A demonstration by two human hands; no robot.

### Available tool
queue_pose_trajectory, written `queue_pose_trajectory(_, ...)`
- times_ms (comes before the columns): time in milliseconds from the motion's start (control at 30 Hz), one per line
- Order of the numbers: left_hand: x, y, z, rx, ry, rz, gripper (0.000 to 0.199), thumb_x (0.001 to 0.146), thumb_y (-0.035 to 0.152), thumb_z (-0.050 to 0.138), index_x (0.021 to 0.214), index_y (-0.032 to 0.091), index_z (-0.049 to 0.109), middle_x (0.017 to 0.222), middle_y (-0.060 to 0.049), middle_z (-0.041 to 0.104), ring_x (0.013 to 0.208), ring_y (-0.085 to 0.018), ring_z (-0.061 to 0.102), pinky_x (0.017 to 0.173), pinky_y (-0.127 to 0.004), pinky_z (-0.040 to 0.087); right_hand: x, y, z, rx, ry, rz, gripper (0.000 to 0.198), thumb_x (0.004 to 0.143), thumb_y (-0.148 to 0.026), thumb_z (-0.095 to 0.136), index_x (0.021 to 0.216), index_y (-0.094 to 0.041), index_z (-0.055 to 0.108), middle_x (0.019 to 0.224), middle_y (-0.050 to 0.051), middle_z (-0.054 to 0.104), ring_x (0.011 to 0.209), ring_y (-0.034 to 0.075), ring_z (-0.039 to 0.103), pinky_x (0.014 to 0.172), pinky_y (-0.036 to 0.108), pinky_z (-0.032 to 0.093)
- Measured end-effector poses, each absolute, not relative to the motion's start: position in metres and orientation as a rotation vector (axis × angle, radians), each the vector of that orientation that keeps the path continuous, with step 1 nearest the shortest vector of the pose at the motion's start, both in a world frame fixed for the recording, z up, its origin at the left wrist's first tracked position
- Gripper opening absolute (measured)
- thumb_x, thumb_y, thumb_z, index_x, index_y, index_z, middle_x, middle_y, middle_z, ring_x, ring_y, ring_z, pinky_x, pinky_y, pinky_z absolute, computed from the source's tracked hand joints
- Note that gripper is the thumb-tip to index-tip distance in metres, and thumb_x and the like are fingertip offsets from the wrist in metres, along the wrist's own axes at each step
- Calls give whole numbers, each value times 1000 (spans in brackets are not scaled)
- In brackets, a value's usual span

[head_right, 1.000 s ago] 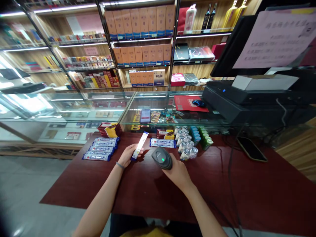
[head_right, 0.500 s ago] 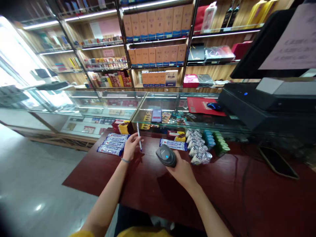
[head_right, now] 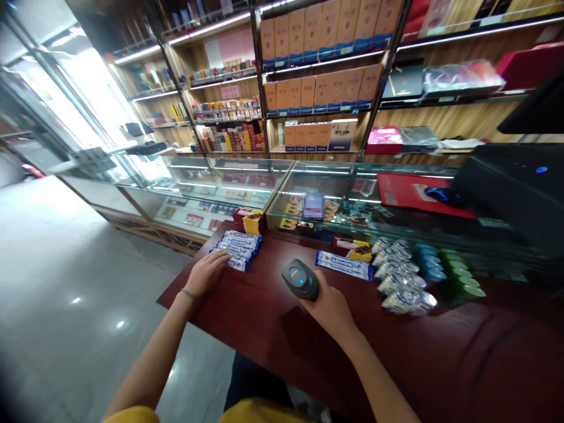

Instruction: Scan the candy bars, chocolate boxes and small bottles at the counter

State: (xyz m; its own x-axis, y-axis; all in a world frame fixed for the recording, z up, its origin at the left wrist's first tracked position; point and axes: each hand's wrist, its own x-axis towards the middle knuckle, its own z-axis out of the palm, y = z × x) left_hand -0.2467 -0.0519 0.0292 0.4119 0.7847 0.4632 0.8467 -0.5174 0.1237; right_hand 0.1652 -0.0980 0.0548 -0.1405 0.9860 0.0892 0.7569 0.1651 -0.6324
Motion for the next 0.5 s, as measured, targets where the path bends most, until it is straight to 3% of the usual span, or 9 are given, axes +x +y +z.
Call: queue_pose_trajectory(500,-269,-57,7,-2489,-1588,-577,37,101,25,46,136,27,60,130,-9,65,121,-24,61,105,-42,51,122,-89,55,-1572,-2072,721,37,84,-33,64,118,-28,50,93,4,77,85,33,75,61,30,41)
